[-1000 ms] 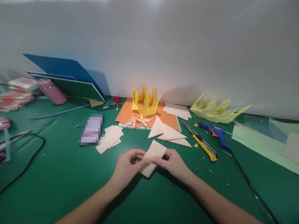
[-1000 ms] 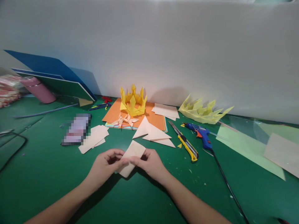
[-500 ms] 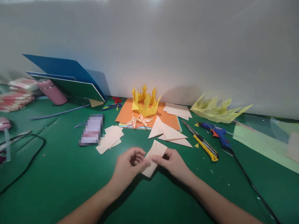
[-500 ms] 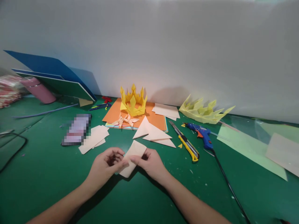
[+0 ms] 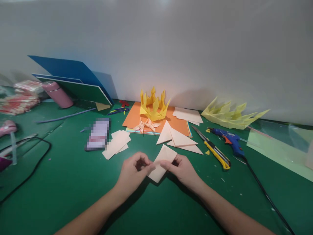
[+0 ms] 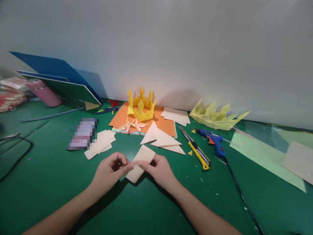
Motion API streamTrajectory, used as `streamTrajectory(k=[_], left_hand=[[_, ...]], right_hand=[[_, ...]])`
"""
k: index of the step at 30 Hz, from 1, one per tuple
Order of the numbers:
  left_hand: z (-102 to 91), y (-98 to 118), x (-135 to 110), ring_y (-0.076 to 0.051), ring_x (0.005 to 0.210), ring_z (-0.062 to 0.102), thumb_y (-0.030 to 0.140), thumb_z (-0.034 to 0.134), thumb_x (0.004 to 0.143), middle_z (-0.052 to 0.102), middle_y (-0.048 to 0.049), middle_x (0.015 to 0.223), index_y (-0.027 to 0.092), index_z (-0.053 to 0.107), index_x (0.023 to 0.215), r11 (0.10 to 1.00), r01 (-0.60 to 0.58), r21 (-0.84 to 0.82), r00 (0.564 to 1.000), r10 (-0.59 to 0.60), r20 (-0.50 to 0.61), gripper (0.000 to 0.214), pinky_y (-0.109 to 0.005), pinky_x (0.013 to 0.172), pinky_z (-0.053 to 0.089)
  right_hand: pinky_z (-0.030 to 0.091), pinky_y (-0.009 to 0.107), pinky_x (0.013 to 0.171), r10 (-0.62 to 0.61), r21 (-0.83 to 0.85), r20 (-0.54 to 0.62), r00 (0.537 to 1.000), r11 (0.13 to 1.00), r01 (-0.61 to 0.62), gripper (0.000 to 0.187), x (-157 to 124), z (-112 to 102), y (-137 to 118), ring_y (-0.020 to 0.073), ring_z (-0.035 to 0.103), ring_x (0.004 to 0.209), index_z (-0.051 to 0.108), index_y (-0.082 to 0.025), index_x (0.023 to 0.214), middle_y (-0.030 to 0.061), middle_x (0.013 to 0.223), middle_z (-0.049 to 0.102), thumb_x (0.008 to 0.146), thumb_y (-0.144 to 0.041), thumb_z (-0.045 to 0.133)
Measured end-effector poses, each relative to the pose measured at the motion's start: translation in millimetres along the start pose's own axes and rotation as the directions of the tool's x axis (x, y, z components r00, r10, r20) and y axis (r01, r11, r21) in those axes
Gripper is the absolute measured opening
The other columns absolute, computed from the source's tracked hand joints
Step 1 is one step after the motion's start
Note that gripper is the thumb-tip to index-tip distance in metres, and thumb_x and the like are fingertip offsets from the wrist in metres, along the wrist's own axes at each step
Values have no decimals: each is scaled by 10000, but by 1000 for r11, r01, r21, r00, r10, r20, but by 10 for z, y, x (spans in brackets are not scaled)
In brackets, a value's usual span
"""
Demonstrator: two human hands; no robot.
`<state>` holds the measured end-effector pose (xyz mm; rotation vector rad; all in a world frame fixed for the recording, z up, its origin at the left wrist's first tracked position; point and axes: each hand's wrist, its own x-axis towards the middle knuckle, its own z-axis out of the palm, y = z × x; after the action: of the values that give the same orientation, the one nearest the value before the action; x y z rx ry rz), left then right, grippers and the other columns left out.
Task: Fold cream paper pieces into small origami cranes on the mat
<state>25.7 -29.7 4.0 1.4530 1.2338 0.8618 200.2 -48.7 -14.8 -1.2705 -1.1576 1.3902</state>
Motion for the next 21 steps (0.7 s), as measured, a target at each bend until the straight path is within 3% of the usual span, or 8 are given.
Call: streamTrajectory(k=[6, 14, 18, 21], left_hand=[[3, -19, 38, -72, 483, 452, 291, 708, 603, 594, 25, 602, 193, 422, 617, 988, 96, -124, 994, -88, 67, 303, -213, 493, 359], [-16, 9, 92, -101, 579, 509, 307, 750, 545, 585, 16, 639, 140, 621, 751, 953, 241, -185, 956, -201, 213, 295, -242, 575, 397], [-9, 18, 57, -83, 525, 466, 311, 740, 571, 549, 40, 585, 140, 611, 713, 955, 238, -179, 953, -194, 232, 257, -235, 545, 374], [1, 1, 45, -74, 513, 448, 296, 727, 589, 508, 57, 564, 147, 581, 727, 958, 230, -172, 948, -181, 262, 250, -225, 528, 367]], right_hand=[[501, 317, 666, -15, -9, 12, 1000, 1000, 15, 312, 9, 14, 5, 199, 640, 702, 673, -157, 768, 46, 774, 723, 658, -449, 685], [489, 343, 695, -32, -45, 17, 999, 998, 33, 360, 2, 6, 10, 217, 628, 745, 676, -154, 835, 66, 849, 719, 642, -457, 696], [440, 277, 592, -26, -5, -4, 1000, 1000, 26, 370, 7, 20, 10, 152, 554, 619, 644, -158, 773, 22, 714, 661, 656, -507, 678], [350, 228, 488, -15, 27, -60, 998, 999, 17, 410, 18, 25, 26, 96, 430, 503, 580, -160, 688, -31, 565, 533, 653, -560, 664]])
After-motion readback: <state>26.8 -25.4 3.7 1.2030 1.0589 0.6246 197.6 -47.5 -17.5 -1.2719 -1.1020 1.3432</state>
